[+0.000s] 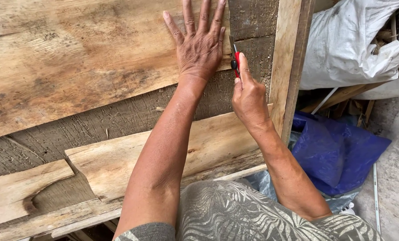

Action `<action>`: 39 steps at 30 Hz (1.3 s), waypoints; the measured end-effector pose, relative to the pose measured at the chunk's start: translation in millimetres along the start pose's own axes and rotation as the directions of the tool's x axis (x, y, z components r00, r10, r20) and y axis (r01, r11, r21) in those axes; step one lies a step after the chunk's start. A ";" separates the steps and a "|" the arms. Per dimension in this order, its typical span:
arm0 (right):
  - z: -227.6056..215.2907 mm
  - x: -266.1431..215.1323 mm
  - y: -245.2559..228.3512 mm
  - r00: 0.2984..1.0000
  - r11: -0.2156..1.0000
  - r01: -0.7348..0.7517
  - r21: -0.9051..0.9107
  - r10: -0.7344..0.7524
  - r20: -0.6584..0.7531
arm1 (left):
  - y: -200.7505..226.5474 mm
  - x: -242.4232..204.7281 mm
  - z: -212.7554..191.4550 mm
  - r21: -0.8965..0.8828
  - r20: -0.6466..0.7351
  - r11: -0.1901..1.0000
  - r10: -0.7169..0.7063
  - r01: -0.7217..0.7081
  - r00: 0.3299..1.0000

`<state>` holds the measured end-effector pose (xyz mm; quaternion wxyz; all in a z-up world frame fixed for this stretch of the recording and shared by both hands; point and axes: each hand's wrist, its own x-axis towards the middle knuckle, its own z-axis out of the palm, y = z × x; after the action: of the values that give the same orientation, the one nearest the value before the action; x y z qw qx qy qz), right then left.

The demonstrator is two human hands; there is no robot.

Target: Patching a wooden surface by cutting and fitting thin wood strips into gaps using a utility knife.

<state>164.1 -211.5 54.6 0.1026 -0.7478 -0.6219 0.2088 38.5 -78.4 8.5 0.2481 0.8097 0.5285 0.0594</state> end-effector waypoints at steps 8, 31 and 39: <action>-30.0 8.9 -10.3 0.993 0.997 -0.071 0.019 0.069 0.097 | -0.3 -4.6 -11.1 -0.044 0.119 0.996 0.084 -0.079 0.989; -2.3 -24.5 -0.4 0.999 0.999 -0.054 -0.010 0.054 0.005 | 16.5 -14.5 -10.0 0.062 0.334 0.998 0.009 -0.031 0.943; -6.0 -30.7 -0.7 0.999 0.997 -0.039 0.068 0.037 0.031 | 20.5 -31.5 -3.7 0.009 0.300 1.000 -0.014 0.012 0.954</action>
<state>161.9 -240.6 65.8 0.1149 -0.7522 -0.6015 0.2431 40.5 -111.6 26.4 0.3230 0.8068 0.4901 -0.0677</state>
